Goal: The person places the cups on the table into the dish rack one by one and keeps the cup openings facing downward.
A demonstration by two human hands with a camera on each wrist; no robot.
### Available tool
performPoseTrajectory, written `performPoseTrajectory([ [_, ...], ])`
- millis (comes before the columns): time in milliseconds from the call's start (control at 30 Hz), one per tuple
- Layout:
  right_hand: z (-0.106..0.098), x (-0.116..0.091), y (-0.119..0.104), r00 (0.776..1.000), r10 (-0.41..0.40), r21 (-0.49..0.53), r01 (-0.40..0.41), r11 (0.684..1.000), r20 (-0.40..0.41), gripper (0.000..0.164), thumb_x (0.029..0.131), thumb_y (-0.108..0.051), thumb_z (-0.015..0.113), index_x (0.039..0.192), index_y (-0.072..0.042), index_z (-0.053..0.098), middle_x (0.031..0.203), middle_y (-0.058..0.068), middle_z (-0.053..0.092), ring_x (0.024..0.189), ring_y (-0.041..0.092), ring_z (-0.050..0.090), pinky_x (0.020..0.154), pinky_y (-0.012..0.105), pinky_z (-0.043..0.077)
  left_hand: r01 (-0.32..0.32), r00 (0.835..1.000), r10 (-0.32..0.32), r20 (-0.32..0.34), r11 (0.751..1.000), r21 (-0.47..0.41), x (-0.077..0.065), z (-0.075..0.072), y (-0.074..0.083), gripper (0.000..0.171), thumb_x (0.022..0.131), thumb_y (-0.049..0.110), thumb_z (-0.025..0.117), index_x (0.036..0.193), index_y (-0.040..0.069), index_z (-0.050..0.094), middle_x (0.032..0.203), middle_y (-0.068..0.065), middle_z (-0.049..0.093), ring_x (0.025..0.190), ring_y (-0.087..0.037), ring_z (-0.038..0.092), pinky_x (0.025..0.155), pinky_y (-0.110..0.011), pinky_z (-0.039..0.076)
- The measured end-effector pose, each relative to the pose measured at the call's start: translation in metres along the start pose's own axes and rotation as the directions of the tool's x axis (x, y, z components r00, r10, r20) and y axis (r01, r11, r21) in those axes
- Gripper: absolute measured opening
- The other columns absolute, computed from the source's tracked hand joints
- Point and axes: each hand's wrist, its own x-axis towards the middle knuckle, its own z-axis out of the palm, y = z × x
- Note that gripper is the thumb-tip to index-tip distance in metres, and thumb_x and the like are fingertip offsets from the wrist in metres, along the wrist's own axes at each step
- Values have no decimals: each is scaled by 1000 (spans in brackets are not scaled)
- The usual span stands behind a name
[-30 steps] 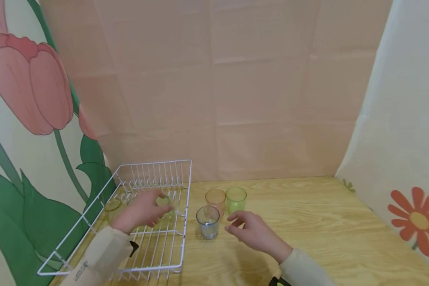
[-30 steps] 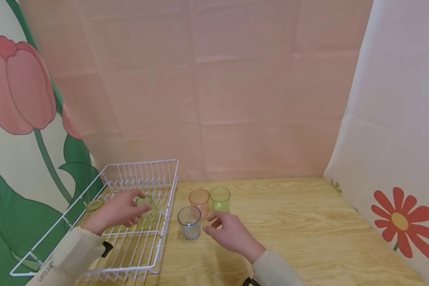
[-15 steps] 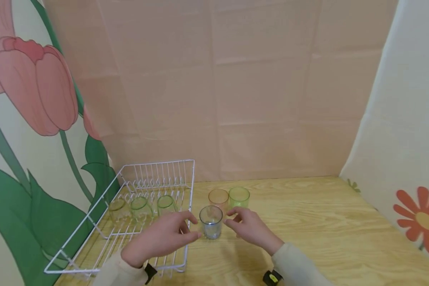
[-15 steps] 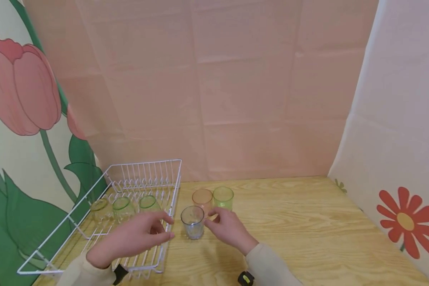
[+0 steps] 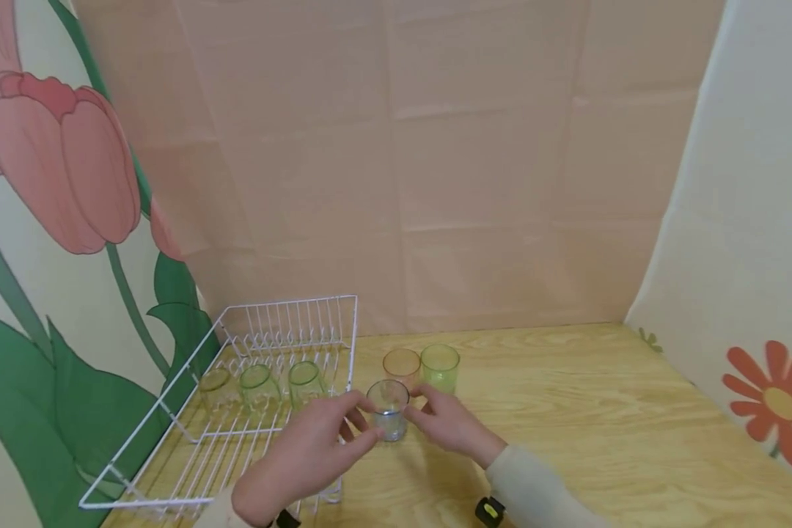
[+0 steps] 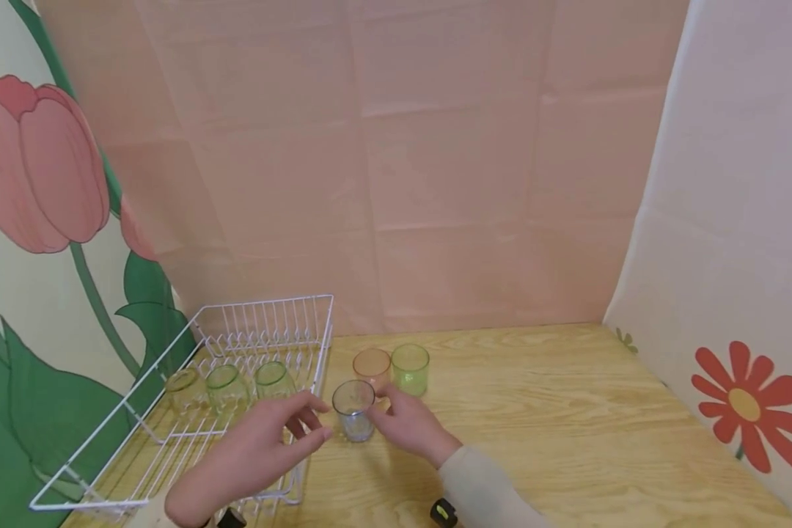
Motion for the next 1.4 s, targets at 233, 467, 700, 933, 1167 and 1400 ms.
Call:
performPoseTrajectory([
  [233,7,6,0,1000,7,-48,-9,999,-29,64,92,-53,48,136,-6,42,73,9,61,56,16,55,49,32,46,40,992,-27,-123,993,110,1,5,-7,26,88,41,62,102,20,64,100,5,66,85,-12,62,66,-28,49],
  [467,12,11,5,999,10,-41,-12,999,-47,63,94,-43,52,140,-4,36,75,11,62,57,15,55,49,31,45,30,984,-3,-177,988,153,2,14,-9,32,88,42,62,106,15,64,106,1,65,92,-18,62,75,-37,50],
  [700,13,15,8,998,55,34,-54,998,-28,58,95,-41,50,142,-13,35,74,15,62,49,17,53,40,26,40,46,984,-16,-180,986,161,4,16,-11,34,88,44,60,107,15,63,106,1,64,95,-17,62,77,-37,50],
  [933,14,20,14,994,106,95,-105,990,-4,50,96,-42,47,135,-11,42,78,10,68,54,26,60,39,24,38,50,985,-25,-173,989,140,7,16,-11,33,89,44,59,106,16,63,107,0,65,96,-18,62,79,-39,49],
  [1167,11,20,12,997,69,91,-66,994,-29,30,92,-24,50,113,-3,57,68,8,69,52,28,63,38,26,41,49,984,-25,-179,990,131,7,15,-12,30,89,45,58,103,19,63,102,4,66,85,-13,61,70,-32,48],
  [1400,11,11,12,999,42,118,-39,992,-27,28,87,-14,53,108,4,59,67,8,68,52,26,63,49,39,52,59,992,-52,-116,996,63,8,18,-11,37,90,53,53,105,21,63,95,7,67,78,-8,61,65,-26,47],
])
